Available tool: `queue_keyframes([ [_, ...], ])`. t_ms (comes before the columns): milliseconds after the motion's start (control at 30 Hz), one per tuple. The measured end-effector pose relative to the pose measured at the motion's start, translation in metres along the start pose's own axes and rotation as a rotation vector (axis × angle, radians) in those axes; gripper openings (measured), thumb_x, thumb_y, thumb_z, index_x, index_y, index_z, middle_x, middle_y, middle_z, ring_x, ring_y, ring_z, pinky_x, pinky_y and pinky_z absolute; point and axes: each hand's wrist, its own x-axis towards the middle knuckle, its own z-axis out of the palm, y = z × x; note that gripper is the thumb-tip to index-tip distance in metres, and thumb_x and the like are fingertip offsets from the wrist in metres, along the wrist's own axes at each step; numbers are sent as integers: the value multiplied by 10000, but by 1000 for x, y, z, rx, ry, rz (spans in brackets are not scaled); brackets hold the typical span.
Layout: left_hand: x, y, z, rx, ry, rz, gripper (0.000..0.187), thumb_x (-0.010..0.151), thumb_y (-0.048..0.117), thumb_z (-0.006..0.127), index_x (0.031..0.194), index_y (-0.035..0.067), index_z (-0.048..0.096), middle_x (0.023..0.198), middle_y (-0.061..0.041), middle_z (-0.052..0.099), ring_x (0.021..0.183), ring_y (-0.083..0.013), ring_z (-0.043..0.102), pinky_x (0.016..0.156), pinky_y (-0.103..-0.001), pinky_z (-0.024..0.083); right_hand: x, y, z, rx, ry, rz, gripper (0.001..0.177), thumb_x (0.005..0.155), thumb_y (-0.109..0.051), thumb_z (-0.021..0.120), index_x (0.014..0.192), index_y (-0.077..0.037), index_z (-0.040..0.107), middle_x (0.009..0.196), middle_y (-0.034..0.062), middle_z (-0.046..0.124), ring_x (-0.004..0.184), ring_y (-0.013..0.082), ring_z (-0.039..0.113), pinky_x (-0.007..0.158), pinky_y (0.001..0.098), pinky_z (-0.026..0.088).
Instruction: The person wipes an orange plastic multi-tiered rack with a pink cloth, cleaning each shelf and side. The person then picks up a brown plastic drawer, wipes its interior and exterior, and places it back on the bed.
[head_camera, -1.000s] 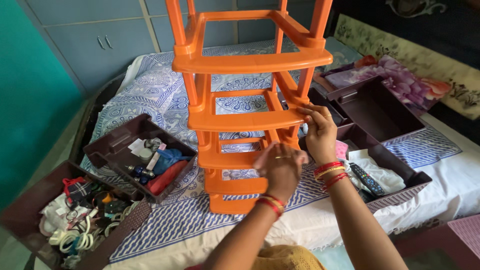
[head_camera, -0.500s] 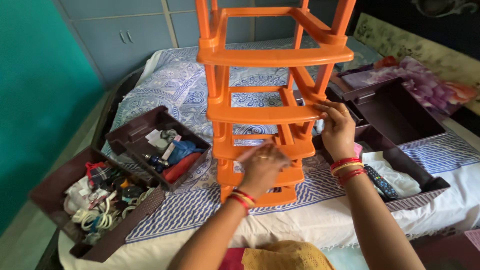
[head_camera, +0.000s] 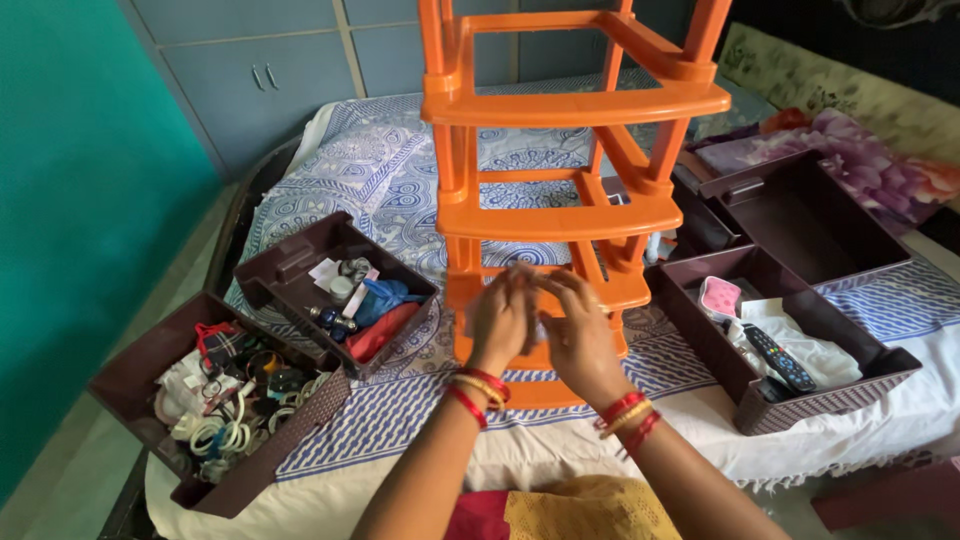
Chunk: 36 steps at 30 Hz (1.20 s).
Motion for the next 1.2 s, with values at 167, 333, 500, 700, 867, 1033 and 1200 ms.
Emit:
queue_keyframes([
  [167, 13, -22, 9, -584, -12, -681, 611, 1040, 608, 375, 1281, 103, 621, 1321, -89, 616, 1223, -231, 587, 994, -405, 469, 22, 20, 28, -141, -155, 19, 623, 874, -169, 709, 1418, 22, 473, 1466, 349, 419, 1273, 505, 476, 1013, 526, 449],
  [333, 17, -49, -12, -760, 49, -459, 606, 1040, 550, 440, 1358, 53, 581, 1465, -96, 574, 1346, -202, 537, 1134, -362, 383, 25, 2, 41, -330, -113, -92, 662, 805, -229, 748, 1366, 20, 500, 1425, 327, 476, 1294, 489, 474, 1078, 524, 385],
  [500, 4, -78, -48, -138, 306, -162, 475, 970, 306, 610, 1324, -11, 595, 1348, -201, 630, 1227, -312, 632, 1066, -383, 484, 13, 15, 55, -252, -286, -137, 494, 817, -136, 715, 1287, -22, 612, 1367, 180, 626, 1301, 391, 562, 1084, 475, 431],
  [700, 19, -109, -36, -50, 269, -61, 653, 887, 212, 776, 1405, -51, 478, 1396, -244, 567, 1278, -381, 579, 1075, -423, 440, 43, 47, 25, 37, -495, 222, 264, 779, -162, 727, 1029, -109, 795, 959, 96, 762, 892, 265, 756, 836, 399, 604],
  [867, 27, -85, -24, -12, 215, -80, 696, 857, 167, 737, 1459, -36, 452, 1328, -235, 627, 1220, -368, 634, 1022, -407, 489, 115, 67, 31, -214, -143, -358, 222, 810, -222, 678, 952, -52, 700, 871, 107, 734, 766, 288, 711, 674, 424, 565],
  [1033, 18, -74, -16, -440, 150, -310, 846, 837, 60, 626, 1587, 48, 235, 1276, -250, 631, 1111, -416, 661, 941, -426, 547, 128, 84, 105, -681, -575, -340, 236, 839, -311, 695, 914, -88, 707, 828, 105, 720, 731, 298, 690, 649, 435, 539],
  [1200, 2, -82, -16, 12, 179, 3, 796, 849, -47, 667, 1547, -26, 285, 1543, -285, 423, 1417, -425, 442, 1130, -431, 378, 162, 159, 163, -760, -586, -175, 222, 843, -294, 690, 924, -88, 706, 821, 102, 725, 726, 293, 699, 644, 429, 545],
])
